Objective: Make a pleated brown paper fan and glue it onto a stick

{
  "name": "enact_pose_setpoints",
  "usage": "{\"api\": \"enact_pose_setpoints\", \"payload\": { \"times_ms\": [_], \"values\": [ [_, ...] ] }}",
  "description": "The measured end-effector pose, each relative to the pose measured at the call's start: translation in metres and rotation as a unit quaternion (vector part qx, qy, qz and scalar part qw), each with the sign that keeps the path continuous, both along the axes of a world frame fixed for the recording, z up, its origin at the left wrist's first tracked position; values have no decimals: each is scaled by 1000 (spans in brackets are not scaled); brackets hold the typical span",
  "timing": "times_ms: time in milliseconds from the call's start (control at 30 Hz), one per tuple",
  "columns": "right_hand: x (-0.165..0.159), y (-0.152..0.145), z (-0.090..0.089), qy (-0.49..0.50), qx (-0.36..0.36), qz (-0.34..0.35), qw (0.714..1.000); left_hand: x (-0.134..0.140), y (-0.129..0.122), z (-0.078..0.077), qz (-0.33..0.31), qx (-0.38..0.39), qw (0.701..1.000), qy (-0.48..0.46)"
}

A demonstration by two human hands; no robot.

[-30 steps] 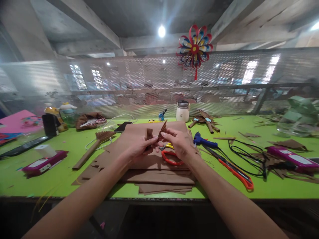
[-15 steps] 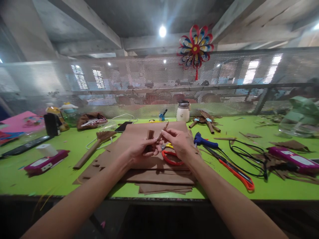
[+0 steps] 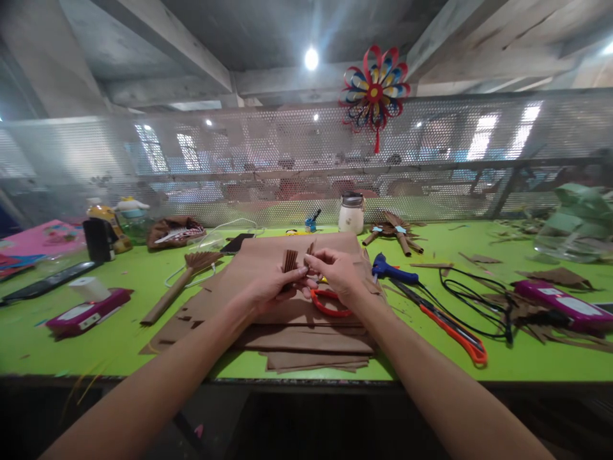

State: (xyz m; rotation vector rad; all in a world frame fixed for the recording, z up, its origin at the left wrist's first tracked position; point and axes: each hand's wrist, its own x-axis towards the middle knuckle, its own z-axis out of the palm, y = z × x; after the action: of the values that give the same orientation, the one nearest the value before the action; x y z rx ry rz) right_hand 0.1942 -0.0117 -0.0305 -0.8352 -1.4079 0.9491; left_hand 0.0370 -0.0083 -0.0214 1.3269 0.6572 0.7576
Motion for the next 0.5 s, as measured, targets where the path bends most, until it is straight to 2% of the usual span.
{"api": "enact_pose_setpoints", "payload": {
  "times_ms": [200, 500],
  "values": [
    [1, 2, -1, 108, -65, 48, 991, -2, -1, 1, -9, 25, 1000, 8],
    [2, 4, -4, 83, -80, 44, 992, 0, -4, 2, 3, 20, 999, 28]
  ]
}}
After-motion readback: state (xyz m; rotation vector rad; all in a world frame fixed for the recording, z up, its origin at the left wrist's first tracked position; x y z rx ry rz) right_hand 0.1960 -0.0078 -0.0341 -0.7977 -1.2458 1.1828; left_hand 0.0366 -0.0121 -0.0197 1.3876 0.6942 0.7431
